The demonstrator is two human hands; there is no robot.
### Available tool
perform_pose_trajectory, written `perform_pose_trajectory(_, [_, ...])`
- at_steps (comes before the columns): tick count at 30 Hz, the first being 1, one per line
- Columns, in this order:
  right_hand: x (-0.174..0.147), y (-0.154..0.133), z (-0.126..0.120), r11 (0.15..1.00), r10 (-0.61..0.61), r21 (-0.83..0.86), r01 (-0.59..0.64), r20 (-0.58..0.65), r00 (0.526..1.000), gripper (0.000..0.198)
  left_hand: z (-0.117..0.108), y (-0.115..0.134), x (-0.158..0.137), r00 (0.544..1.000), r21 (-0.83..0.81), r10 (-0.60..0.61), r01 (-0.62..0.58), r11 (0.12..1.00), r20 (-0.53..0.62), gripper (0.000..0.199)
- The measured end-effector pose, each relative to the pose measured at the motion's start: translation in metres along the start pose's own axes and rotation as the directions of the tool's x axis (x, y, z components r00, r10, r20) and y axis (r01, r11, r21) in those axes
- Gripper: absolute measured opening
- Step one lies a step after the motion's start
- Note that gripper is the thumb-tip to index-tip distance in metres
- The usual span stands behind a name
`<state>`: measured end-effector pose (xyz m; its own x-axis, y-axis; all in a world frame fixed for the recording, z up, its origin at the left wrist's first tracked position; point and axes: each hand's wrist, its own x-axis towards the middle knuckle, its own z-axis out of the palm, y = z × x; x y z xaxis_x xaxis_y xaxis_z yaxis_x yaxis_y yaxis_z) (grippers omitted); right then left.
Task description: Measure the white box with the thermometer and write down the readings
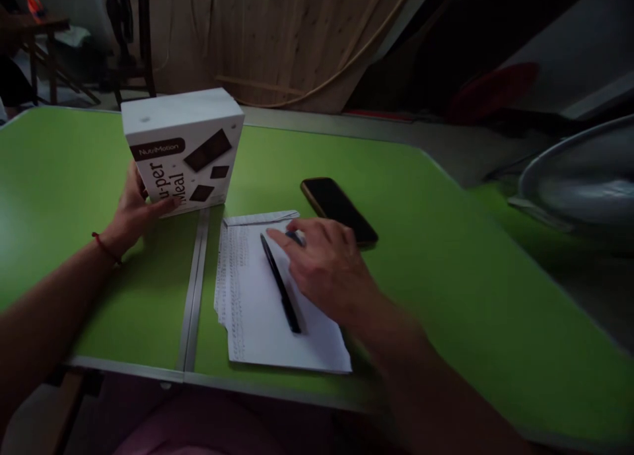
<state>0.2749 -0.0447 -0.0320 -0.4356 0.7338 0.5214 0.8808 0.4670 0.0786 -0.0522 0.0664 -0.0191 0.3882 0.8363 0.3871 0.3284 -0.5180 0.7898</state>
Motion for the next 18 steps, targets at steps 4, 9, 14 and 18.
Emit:
perform_pose_trajectory(4, [-0.011, 0.023, -0.003, 0.951, 0.309, -0.025, -0.308, 0.108, 0.945, 0.058, 0.001, -0.004, 0.000, 0.978, -0.138, -0.128, 0.106, 0.985, -0.162, 0.061])
perform_pose_trajectory(9, [-0.002, 0.020, -0.023, 0.845, 0.493, -0.084, -0.529, 0.508, 0.707, 0.034, -0.001, 0.014, -0.001, 0.944, -0.153, -0.216, 0.182, 0.971, -0.250, 0.065])
perform_pose_trajectory(14, [0.020, 0.005, -0.044, 0.770, 0.582, -0.167, -0.616, 0.579, 0.571, 0.036, 0.008, 0.048, -0.007, 0.975, -0.235, -0.198, 0.170, 0.957, -0.104, 0.050])
perform_pose_trajectory(18, [0.022, 0.014, -0.043, 0.681, 0.690, -0.072, -0.729, 0.399, 0.604, 0.036, 0.020, 0.065, -0.015, 0.975, -0.338, -0.194, 0.220, 0.915, 0.110, 0.051])
